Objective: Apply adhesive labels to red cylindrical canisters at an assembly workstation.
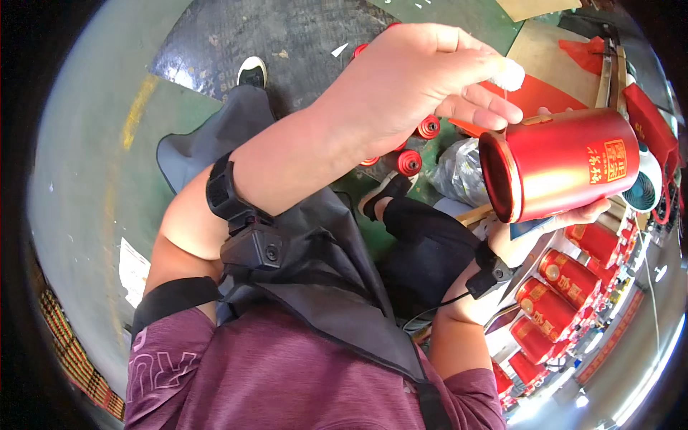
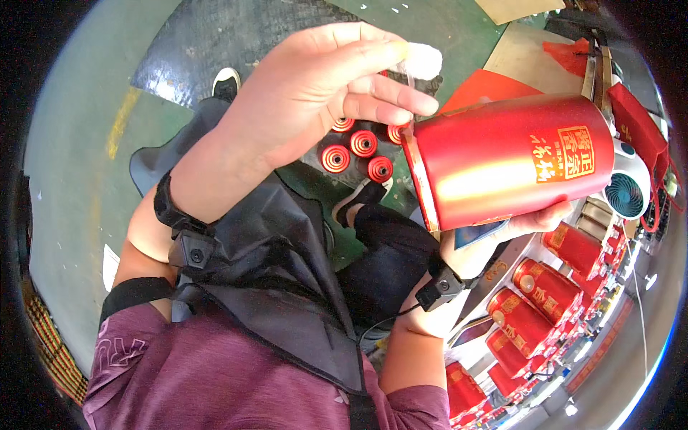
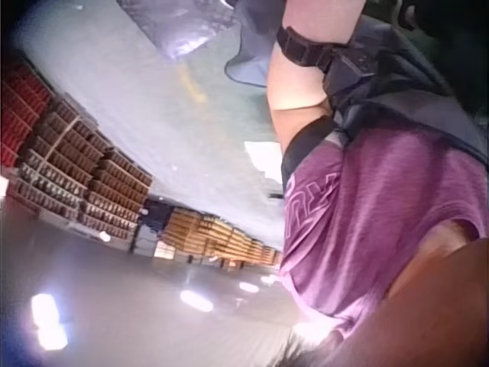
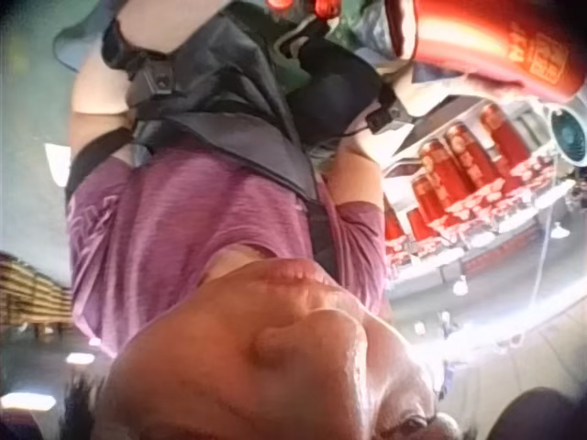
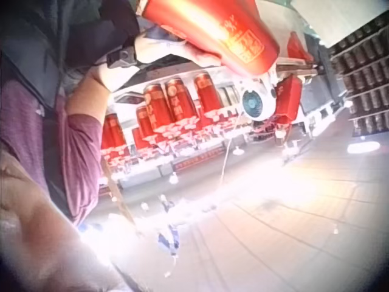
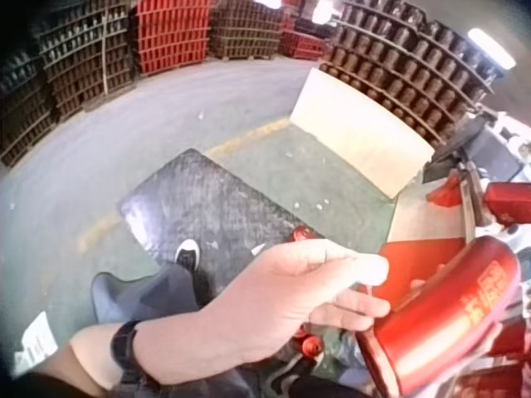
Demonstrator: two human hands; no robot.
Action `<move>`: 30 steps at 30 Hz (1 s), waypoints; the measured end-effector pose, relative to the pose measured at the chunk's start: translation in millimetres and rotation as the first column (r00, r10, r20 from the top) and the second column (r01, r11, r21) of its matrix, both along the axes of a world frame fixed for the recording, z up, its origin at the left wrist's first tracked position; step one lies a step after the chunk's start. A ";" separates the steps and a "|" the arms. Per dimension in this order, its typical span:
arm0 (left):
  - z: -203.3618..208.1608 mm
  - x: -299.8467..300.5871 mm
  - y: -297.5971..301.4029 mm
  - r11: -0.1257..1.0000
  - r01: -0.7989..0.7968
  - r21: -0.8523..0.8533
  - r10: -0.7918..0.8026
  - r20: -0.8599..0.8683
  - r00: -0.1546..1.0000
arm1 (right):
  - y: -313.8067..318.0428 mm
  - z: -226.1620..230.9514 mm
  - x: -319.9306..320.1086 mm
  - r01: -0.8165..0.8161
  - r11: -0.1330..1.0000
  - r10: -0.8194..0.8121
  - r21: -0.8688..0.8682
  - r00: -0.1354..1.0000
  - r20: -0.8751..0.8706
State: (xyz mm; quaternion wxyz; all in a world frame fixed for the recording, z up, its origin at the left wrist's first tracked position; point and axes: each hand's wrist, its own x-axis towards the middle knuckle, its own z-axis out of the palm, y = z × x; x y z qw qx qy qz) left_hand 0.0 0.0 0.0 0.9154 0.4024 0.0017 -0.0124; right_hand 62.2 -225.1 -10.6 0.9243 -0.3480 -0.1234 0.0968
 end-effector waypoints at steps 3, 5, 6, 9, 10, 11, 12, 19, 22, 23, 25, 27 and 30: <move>6.3 -2.2 5.2 0.998 0.039 -0.048 -0.042 -0.064 0.997 | 11.6 4.0 -6.5 -0.049 0.997 0.052 -0.062 0.997 0.050; 15.2 1.3 2.1 0.996 0.081 -0.042 -0.085 -0.097 0.992 | 14.1 14.4 -13.1 0.181 0.919 -0.179 -0.350 0.983 0.040; 17.8 4.6 -0.8 0.995 0.095 -0.028 -0.098 -0.120 0.988 | 10.7 19.0 -15.9 0.178 0.910 -0.179 -0.376 0.983 0.031; 20.5 13.4 -23.8 0.980 0.143 0.142 -0.139 -0.037 0.990 | -17.4 26.5 -32.9 0.103 0.966 -0.130 -0.239 0.986 -0.103; 26.2 10.7 -17.8 0.974 0.177 0.145 -0.181 0.017 0.983 | -16.1 38.9 -42.1 0.057 0.946 -0.087 -0.318 0.993 -0.080; 40.8 0.7 -12.6 0.979 0.086 0.183 -0.091 0.019 0.996 | -10.3 50.8 -46.9 0.023 0.913 -0.055 -0.408 0.996 -0.067; 43.9 -3.1 -20.9 0.980 0.011 0.199 -0.018 0.033 0.999 | -15.9 61.8 -51.7 0.003 0.911 -0.039 -0.412 0.996 -0.078; 44.0 17.4 -18.9 0.889 0.384 0.248 -0.447 0.292 0.846 | -66.0 127.9 -121.3 0.216 0.975 -0.205 -0.045 0.963 0.177; 47.0 6.6 -24.6 0.864 0.162 0.477 -0.414 0.491 0.767 | -89.7 158.8 -169.4 0.333 0.936 -0.292 -0.115 0.916 0.276; 25.7 34.4 -21.4 0.826 0.185 0.532 -0.499 0.539 0.679 | -97.3 161.0 -180.6 0.399 0.906 -0.347 -0.142 0.891 0.293; 88.6 -51.6 -101.9 0.840 -0.077 0.537 -0.375 0.678 0.632 | -116.8 162.8 -204.3 0.499 0.854 -0.431 -0.144 0.835 0.341; 109.1 -78.4 -137.6 0.897 -0.035 0.440 -0.362 0.779 0.513 | -128.2 176.5 -230.9 0.560 0.805 -0.459 -0.196 0.798 0.391; 110.5 -95.2 -161.0 0.897 0.059 0.438 -0.402 0.752 0.522 | -146.9 185.2 -262.5 0.657 0.721 -0.532 -0.220 0.729 0.431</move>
